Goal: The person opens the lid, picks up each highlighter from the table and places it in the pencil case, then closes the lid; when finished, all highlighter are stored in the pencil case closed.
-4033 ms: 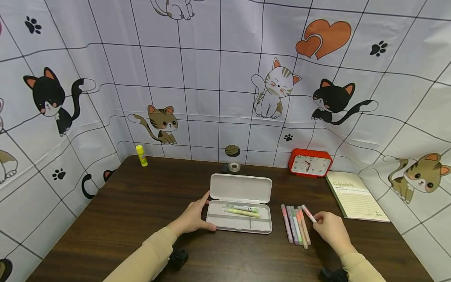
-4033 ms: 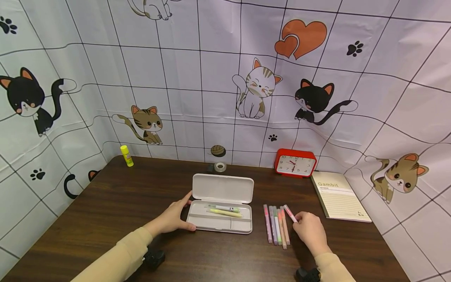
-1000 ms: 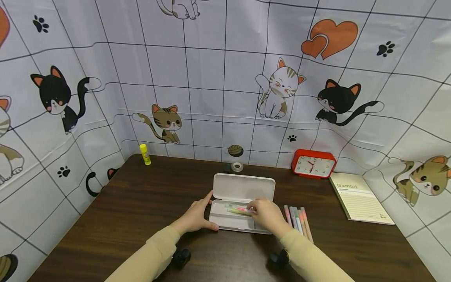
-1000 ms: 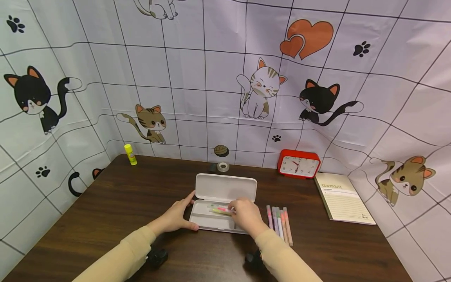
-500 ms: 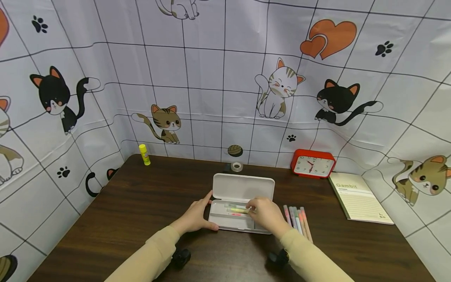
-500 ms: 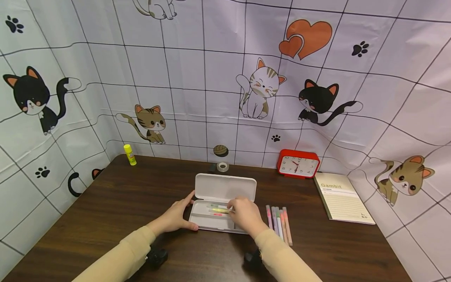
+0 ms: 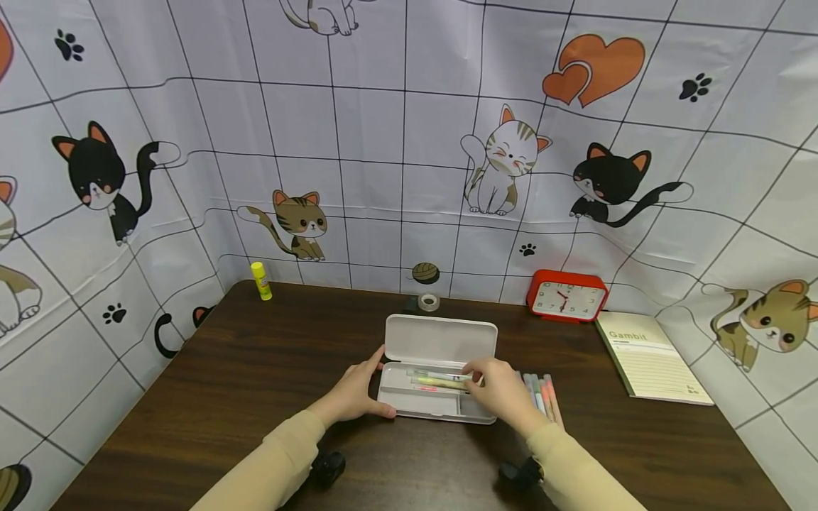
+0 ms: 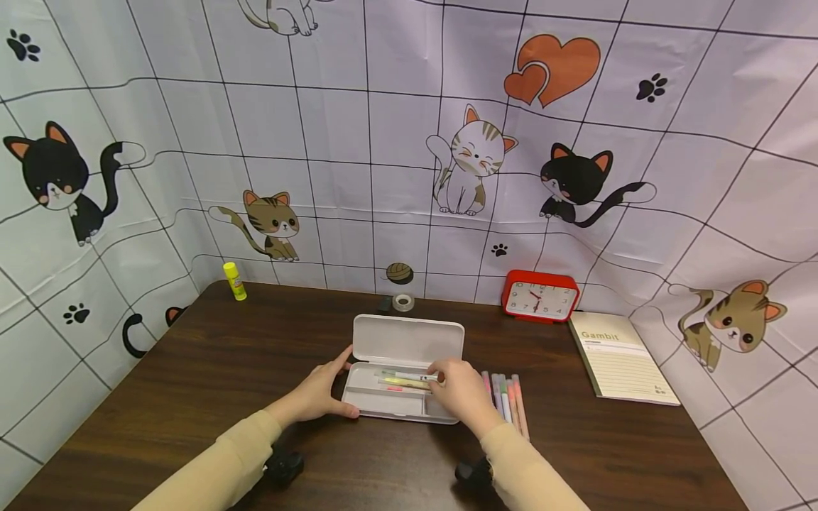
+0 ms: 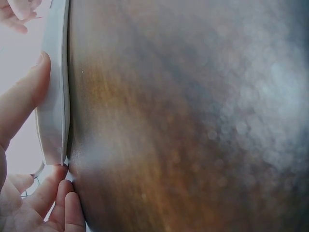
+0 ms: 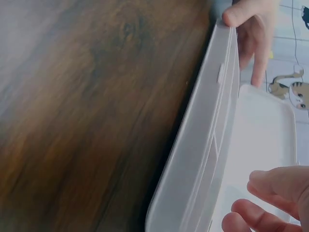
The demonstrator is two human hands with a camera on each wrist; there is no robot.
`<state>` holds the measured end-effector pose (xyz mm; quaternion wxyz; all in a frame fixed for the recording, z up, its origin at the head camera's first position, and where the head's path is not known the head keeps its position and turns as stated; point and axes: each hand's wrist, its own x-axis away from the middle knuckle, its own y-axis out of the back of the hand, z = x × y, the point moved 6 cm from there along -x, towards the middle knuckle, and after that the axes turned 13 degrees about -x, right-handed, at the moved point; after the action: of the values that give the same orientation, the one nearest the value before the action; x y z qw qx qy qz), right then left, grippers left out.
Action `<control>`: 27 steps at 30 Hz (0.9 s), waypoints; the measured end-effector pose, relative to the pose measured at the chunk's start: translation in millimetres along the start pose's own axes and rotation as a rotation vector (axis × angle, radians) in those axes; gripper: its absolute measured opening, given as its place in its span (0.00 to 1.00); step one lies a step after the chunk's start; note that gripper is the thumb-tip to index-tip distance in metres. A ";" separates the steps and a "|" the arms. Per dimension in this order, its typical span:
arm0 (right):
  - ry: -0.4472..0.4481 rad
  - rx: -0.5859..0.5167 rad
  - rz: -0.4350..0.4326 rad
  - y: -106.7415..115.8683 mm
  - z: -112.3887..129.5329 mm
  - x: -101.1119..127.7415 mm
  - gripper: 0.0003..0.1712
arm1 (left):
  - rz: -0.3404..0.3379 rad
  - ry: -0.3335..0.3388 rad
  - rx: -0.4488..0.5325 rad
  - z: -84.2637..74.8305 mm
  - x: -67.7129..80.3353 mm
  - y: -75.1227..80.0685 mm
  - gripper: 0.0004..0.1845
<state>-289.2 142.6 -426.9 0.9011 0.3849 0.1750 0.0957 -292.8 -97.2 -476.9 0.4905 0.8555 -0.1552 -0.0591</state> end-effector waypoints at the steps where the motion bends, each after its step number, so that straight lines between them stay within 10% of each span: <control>1: -0.003 -0.006 -0.007 2.5 -2.0 1.4 0.06 | -0.001 0.000 0.000 0.1 -0.1 0.1 0.64; 27: -0.117 0.056 -0.027 41.6 -45.6 36.1 0.06 | -0.001 0.009 0.007 -1.3 0.7 -0.4 0.63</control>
<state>-275.2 212.3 -434.7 0.8999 0.4125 0.1297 0.0560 -291.8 -96.2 -476.5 0.4880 0.8576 -0.1530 -0.0549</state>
